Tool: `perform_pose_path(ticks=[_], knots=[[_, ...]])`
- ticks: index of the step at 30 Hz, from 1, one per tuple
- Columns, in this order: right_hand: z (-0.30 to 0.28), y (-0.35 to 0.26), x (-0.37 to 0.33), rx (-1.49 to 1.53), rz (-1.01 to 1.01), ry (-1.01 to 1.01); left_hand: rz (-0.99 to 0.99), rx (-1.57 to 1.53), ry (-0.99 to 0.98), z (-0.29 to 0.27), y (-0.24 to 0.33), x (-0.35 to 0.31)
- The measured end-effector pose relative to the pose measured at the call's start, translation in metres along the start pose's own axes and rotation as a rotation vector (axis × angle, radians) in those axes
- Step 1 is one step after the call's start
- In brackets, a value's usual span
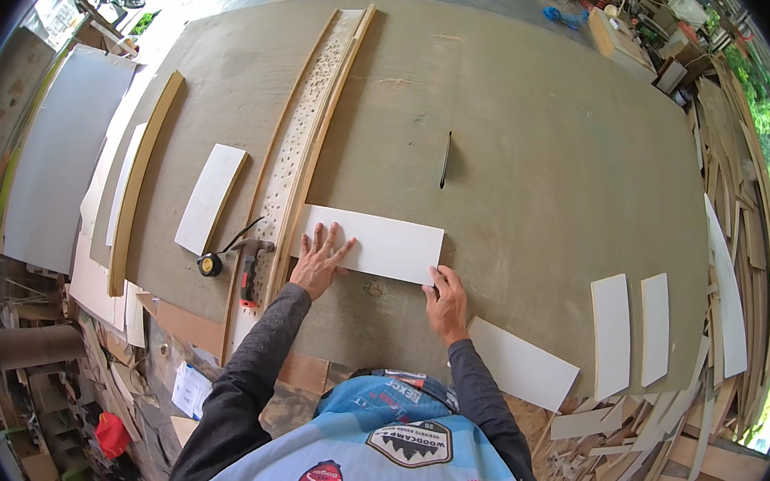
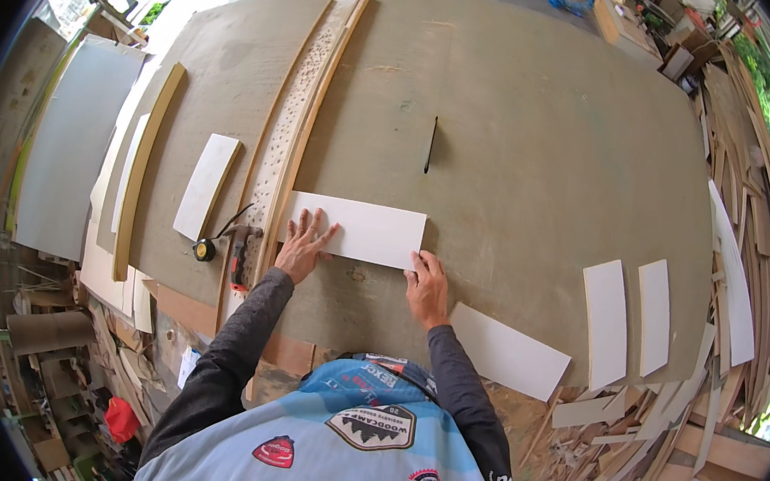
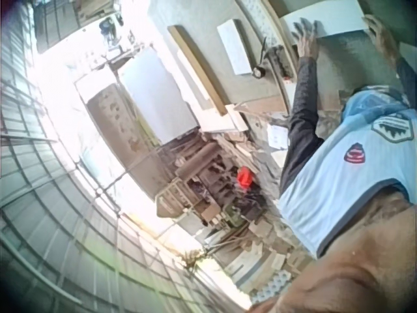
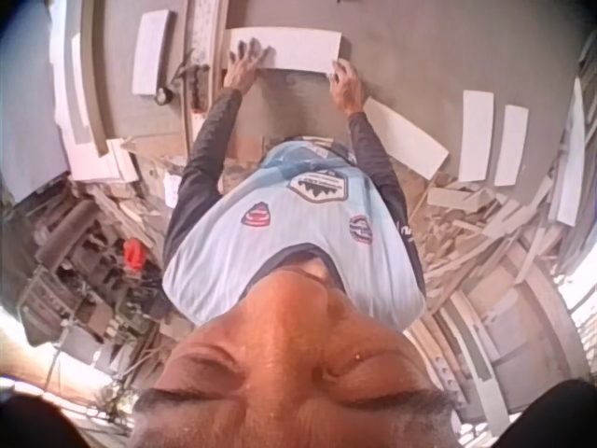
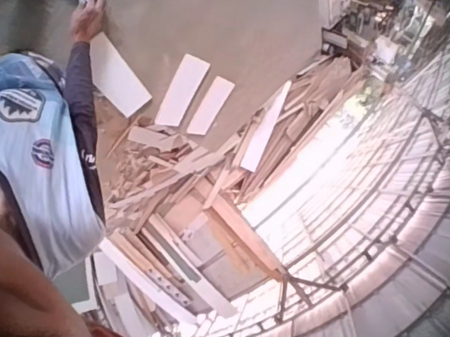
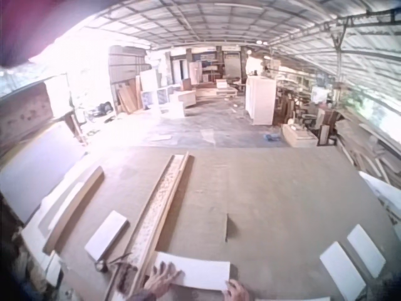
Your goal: The person measures boards using a tape measure and hammers a guide rail into place. They then arrange several wooden pieces, mark one with a pencil, and gather additional long strips of wood to add to the assembly.
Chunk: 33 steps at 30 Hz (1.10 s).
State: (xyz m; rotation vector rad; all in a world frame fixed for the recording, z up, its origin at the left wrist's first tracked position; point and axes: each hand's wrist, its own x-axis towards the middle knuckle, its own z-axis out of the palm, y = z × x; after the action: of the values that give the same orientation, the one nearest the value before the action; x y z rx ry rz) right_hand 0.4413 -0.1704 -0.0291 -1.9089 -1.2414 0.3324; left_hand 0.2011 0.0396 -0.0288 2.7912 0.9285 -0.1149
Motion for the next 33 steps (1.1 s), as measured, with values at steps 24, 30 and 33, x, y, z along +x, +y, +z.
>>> perform_pose_path(ticks=[24,30,33], knots=[[-0.007,0.037,0.068,0.163,-0.006,0.043,-0.022,-0.005,-0.086,-0.013,-0.021,0.073],[-0.006,0.044,0.080,0.173,-0.050,0.002,-0.007,-0.026,-0.055,-0.011,-0.028,0.080],[-0.006,0.048,0.086,0.178,-0.037,0.008,-0.020,-0.043,-0.075,-0.015,-0.028,0.089]])
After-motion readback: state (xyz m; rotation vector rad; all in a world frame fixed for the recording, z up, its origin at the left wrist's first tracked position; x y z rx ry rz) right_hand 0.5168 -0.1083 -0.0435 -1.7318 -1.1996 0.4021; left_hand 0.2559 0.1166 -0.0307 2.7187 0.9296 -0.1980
